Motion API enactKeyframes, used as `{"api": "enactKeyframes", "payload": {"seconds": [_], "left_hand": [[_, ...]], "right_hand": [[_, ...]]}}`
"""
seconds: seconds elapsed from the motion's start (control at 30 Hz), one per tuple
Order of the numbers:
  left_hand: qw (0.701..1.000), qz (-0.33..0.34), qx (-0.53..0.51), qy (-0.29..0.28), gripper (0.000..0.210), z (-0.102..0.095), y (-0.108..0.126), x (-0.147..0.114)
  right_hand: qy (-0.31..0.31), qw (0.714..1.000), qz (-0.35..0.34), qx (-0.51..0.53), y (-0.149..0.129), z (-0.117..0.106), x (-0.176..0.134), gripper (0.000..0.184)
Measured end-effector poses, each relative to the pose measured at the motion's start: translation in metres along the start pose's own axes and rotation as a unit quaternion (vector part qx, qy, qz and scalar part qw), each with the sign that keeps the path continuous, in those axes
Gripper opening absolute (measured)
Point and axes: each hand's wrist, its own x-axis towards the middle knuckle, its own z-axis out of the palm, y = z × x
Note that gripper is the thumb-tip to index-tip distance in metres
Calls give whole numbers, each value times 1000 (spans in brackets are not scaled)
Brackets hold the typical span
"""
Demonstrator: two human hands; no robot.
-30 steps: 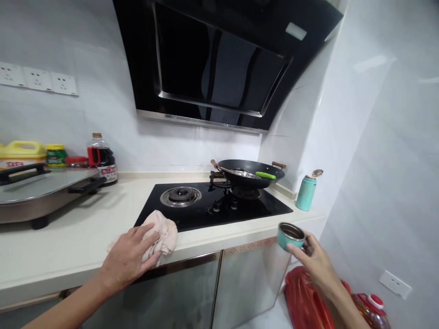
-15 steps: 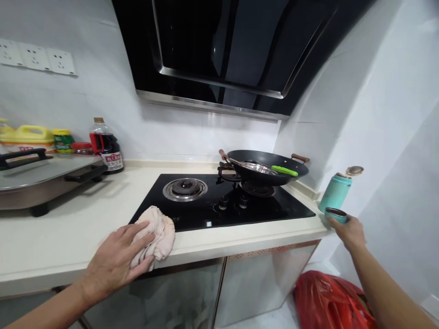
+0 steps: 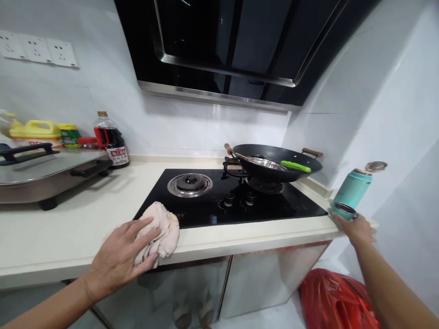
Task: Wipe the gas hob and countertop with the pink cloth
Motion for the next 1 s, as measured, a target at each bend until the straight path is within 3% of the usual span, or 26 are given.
{"api": "enactKeyframes", "payload": {"seconds": [0.1, 0.17, 0.23, 0.3, 0.37, 0.5, 0.57, 0.67, 0.77, 0.87, 1.0], "left_hand": [[999, -32, -10, -5, 63, 0, 2, -1], [997, -68, -19, -5, 71, 1, 5, -1], [995, -101, -22, -15, 73, 2, 8, 1], [991, -125, -19, -35, 70, 3, 13, 5], [990, -131, -18, -47, 64, 4, 24, 11], [993, -98, -55, -21, 66, 12, 58, 30], [990, -100, -98, 2, 72, 18, 75, 41], [971, -142, -189, 27, 80, 22, 84, 48], [953, -139, -268, 3, 84, 13, 70, 40], [946, -127, -298, -29, 74, -3, 35, 18], [957, -203, -207, -22, 52, -16, -28, -15]], "right_hand": [[80, 996, -26, 16, 2, -1, -18, 81], [114, 989, -88, 27, -2, 2, -44, 66], [86, 973, -204, 62, -17, 8, -87, 54], [5, 930, -343, 132, -41, 14, -149, 48], [-105, 875, -424, 207, -71, 20, -226, 43], [-316, 755, -509, 267, -131, 29, -377, 37], [-384, 721, -518, 254, -152, 34, -428, 44], [-414, 714, -537, 176, -166, 38, -466, 57], [-401, 718, -562, 89, -169, 39, -475, 66], [-391, 734, -556, 11, -175, 39, -485, 73], [-387, 746, -542, -21, -192, 48, -516, 80]]}}
